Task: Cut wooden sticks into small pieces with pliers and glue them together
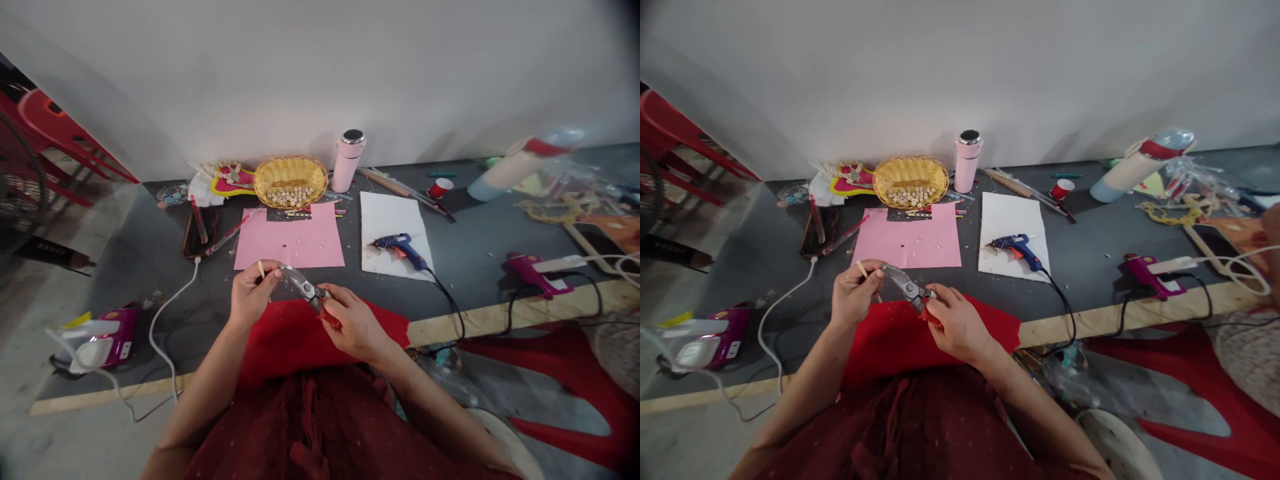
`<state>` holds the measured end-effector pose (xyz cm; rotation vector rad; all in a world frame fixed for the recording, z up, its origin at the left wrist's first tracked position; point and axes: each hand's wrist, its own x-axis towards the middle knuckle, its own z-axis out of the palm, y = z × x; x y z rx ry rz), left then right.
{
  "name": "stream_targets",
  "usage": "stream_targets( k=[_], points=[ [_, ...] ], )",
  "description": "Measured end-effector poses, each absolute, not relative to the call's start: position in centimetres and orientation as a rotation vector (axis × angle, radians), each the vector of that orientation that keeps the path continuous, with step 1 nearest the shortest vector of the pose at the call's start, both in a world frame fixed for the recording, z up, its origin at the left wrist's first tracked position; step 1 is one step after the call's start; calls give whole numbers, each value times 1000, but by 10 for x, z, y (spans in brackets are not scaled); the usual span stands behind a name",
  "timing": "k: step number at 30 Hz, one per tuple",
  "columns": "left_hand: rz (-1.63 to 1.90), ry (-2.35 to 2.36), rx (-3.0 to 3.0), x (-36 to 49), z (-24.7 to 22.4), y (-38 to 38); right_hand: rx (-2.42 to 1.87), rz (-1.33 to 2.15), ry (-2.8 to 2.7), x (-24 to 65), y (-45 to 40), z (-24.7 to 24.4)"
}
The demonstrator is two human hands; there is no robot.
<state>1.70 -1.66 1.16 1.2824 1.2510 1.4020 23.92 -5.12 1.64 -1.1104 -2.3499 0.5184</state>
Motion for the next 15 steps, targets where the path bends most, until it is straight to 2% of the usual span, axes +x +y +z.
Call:
stream_targets(
  k=[15],
  points=[
    [1505, 1215, 1253, 21, 8, -23, -1133, 397, -2298, 230, -56, 11]
  ],
)
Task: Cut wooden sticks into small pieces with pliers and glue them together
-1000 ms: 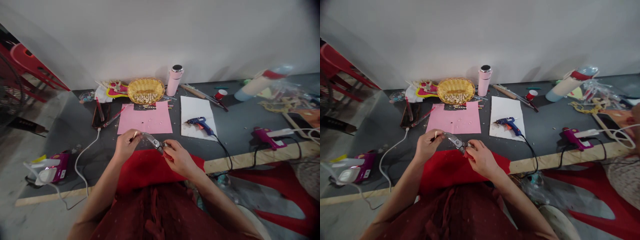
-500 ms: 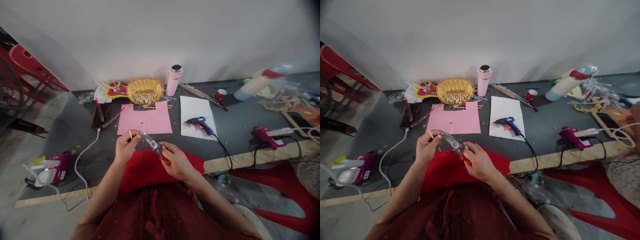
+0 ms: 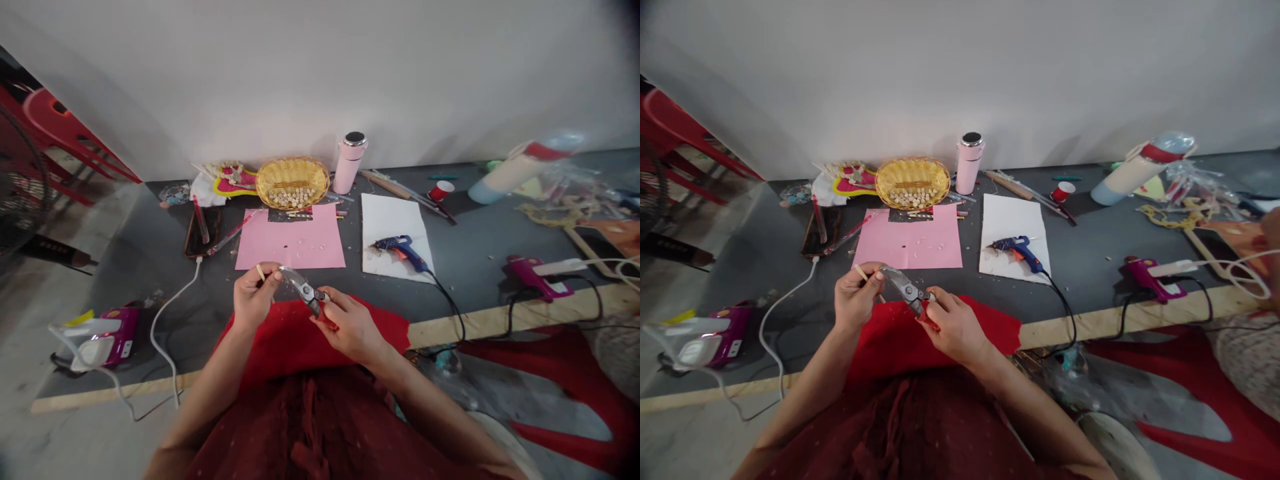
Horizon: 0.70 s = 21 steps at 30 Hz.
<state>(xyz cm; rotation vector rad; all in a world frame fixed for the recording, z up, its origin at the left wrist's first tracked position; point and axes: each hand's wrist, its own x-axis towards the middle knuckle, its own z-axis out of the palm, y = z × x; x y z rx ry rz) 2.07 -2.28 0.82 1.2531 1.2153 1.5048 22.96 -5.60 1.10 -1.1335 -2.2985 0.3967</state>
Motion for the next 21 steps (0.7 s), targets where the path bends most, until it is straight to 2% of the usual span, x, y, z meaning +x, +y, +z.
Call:
stream_targets(
  k=[10, 16, 21],
  points=[
    [1382, 1270, 1216, 19, 17, -19, -1300, 595, -2052, 235, -50, 6],
    [936, 1502, 1831, 10, 35, 7, -1319, 829, -1729, 243, -40, 3],
    [527, 1648, 2099, 20, 12, 50, -1347, 1030, -1516, 246, -30, -7]
  ],
)
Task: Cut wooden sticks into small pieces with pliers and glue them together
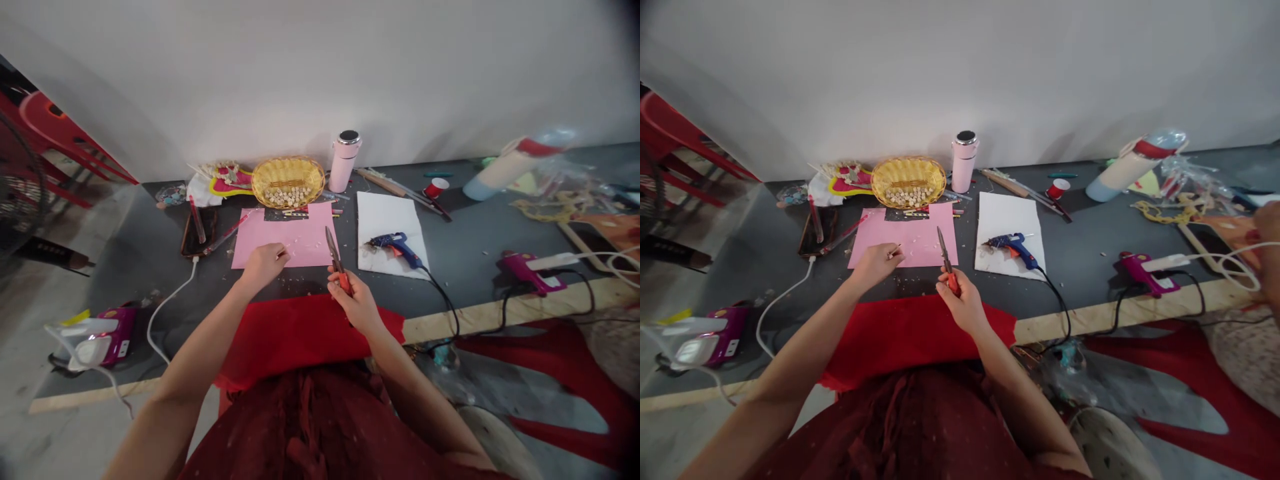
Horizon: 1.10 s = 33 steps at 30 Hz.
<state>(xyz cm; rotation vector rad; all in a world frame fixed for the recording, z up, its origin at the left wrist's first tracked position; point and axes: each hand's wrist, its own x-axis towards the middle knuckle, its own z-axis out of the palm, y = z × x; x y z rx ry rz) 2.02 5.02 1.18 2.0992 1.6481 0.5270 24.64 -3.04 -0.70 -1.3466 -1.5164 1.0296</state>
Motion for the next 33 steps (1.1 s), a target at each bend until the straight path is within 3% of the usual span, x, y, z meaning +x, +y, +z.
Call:
stream_targets(
  k=[3, 10, 15, 24, 33],
  points=[
    [372, 1718, 2172, 30, -6, 68, -1350, 983, -1549, 248, -28, -10],
    [367, 1708, 2203, 34, -14, 79, -1320, 964, -1613, 253, -28, -6],
    [623, 1647, 2189, 15, -3, 64, -1296, 881, -1685, 257, -24, -4],
    [1105, 1655, 1924, -2, 17, 15, -1252, 401, -2506, 239, -21, -7],
    [1088, 1623, 1806, 9, 5, 12, -1400, 308, -2466, 222, 66, 3]
  ],
)
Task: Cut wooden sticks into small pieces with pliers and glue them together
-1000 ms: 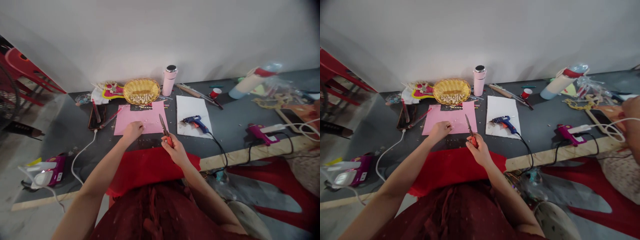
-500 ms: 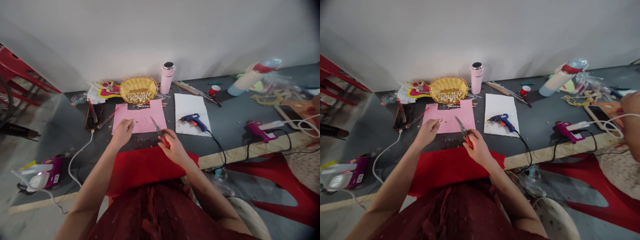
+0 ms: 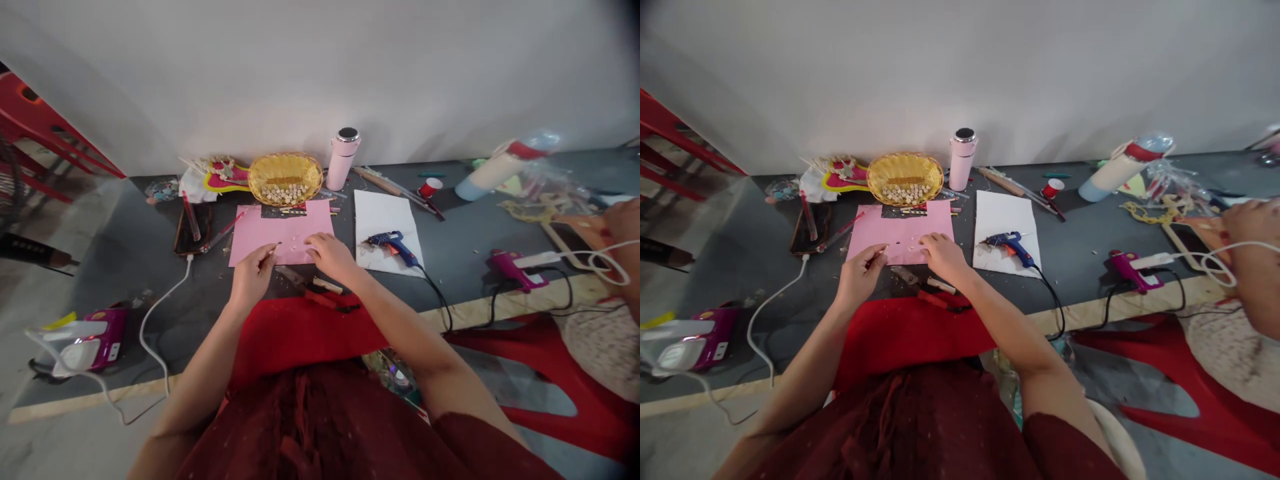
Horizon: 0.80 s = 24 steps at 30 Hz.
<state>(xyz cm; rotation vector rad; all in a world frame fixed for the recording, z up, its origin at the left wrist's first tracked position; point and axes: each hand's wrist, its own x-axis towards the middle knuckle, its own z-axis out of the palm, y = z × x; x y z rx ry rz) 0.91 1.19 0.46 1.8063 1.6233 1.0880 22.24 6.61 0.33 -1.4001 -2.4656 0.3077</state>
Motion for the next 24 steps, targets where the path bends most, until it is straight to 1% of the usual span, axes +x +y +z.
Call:
stream_targets(
  k=[4, 11, 19, 24],
  points=[
    [1041, 1638, 1853, 8, 2, 10, -1531, 259, -2528, 213, 97, -8],
    [1064, 1619, 1916, 5, -5, 11, -1546, 279, -2530, 198, 121, -17],
    [1047, 1629, 1947, 3, -8, 10, -1481, 336, -2586, 186, 110, -16],
    [1006, 1615, 1838, 4, -7, 8, -1462, 375, -2562, 187, 103, -11]
  ],
)
